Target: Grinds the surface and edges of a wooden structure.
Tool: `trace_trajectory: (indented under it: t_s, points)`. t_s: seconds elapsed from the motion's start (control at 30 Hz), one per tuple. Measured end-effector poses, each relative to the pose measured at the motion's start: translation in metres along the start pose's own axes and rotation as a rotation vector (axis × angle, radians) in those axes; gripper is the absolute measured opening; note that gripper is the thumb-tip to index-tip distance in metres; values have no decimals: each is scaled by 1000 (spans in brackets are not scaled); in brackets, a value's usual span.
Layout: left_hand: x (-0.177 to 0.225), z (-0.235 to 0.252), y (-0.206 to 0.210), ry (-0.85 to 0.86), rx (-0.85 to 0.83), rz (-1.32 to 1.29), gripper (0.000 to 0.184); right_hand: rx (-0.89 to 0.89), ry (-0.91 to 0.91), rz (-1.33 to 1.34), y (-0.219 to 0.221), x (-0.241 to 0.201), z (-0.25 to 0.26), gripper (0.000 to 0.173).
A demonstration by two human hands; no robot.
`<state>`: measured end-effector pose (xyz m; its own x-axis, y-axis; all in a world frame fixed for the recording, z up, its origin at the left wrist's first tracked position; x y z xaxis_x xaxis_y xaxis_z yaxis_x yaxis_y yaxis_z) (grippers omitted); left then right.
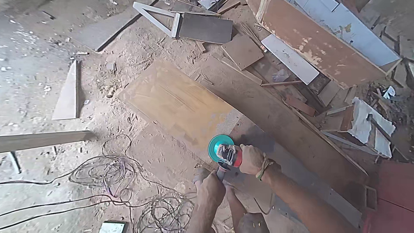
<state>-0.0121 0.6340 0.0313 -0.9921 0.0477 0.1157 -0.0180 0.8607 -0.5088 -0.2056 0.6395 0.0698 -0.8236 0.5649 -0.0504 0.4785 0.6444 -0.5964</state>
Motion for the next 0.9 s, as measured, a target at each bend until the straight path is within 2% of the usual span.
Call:
trace_trajectory:
  t_s: [0.13, 0.37, 0.6, 0.67, 0.73, 0.9]
  points:
    - [-2, 6, -8, -11, -20, -115, 31, -33, -19, -87, -27, -21, 8, 62]
    - [74, 29, -59, 150, -131, -84, 32, 69, 187, -79, -76, 26, 38, 67]
    - [110, 58, -107, 303, -83, -97, 37, 164, 400, 13, -108, 33, 52, 76]
    - [97, 62, -108, 288, -70, -97, 33, 158, 394, -22, -105, 21, 52, 74]
    - [73, 56, -96, 269, -64, -144, 30, 151, 312, -56, -97, 3, 46, 71]
    - [-4, 22, -53, 46, -69, -91, 31, 24, 90, -117, -47, -44, 18, 61]
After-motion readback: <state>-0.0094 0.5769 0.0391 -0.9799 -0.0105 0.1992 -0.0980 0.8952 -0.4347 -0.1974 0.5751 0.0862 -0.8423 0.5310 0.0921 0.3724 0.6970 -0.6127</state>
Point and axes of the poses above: each hand's wrist, its own z-axis towards the middle knuckle, its own y-axis out of the palm, x = y × z, the point moved 4 cm from there along z, towards the middle knuckle, and after that the axes turned 9 degrees about x, right-handed, at the moved point
